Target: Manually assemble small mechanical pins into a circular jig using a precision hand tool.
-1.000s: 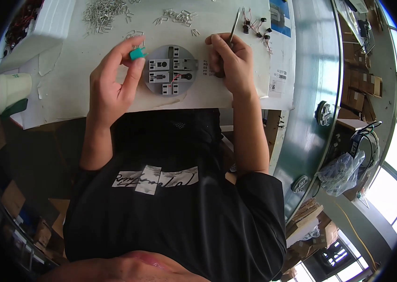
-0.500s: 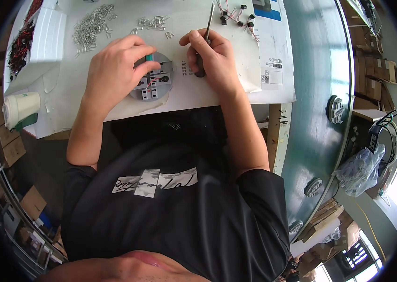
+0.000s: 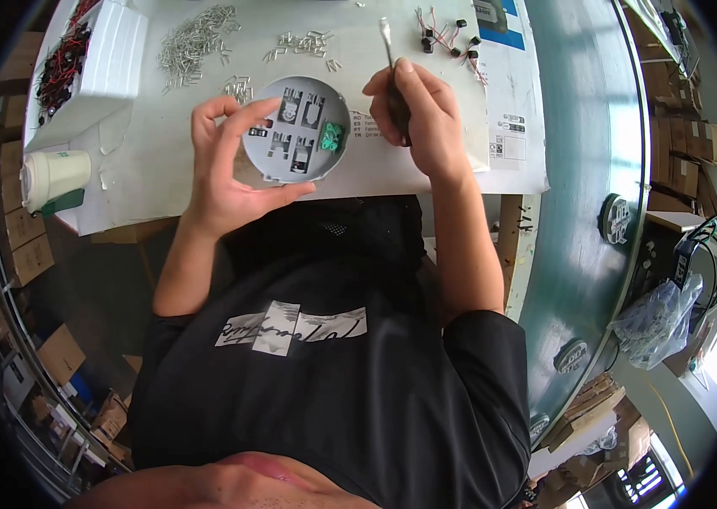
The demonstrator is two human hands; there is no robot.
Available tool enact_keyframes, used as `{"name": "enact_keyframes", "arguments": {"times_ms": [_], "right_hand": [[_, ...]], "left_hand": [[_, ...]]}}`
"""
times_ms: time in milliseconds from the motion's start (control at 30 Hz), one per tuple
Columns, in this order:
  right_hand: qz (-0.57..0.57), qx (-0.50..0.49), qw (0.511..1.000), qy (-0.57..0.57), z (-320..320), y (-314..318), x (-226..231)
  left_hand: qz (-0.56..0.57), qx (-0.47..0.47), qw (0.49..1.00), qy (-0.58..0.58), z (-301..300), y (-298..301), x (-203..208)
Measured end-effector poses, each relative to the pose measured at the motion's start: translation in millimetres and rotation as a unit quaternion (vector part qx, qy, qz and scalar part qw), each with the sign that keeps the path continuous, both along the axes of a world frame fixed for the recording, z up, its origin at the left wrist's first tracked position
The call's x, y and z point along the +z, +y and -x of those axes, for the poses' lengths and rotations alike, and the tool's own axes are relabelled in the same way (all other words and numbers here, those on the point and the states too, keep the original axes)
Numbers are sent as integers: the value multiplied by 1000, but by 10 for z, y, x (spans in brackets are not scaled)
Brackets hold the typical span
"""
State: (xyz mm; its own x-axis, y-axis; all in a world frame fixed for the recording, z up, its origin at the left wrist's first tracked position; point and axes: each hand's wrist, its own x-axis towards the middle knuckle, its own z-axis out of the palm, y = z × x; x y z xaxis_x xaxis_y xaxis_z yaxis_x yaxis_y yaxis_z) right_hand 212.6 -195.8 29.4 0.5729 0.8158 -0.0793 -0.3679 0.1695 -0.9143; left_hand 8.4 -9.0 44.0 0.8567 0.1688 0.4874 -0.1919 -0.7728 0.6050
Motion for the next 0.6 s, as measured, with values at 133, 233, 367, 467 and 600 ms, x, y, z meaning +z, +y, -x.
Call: {"name": "enact_keyframes", "arguments": {"times_ms": [133, 233, 367, 467, 600], "right_hand": [[205, 68, 941, -260, 193, 35, 370], [258, 112, 866, -413, 324, 68, 496], [266, 173, 769, -555, 434, 137, 540], [324, 190, 740, -558, 494, 224, 542], [317, 206, 744, -551, 494, 293, 517]], "left_hand": [[26, 106, 994, -8, 141, -172, -331], [133, 146, 980, 10, 213, -147, -168], [102, 75, 989, 79, 191, 31, -323], [117, 71, 989, 46, 172, 72, -394], [121, 69, 990, 30, 180, 71, -418]]}}
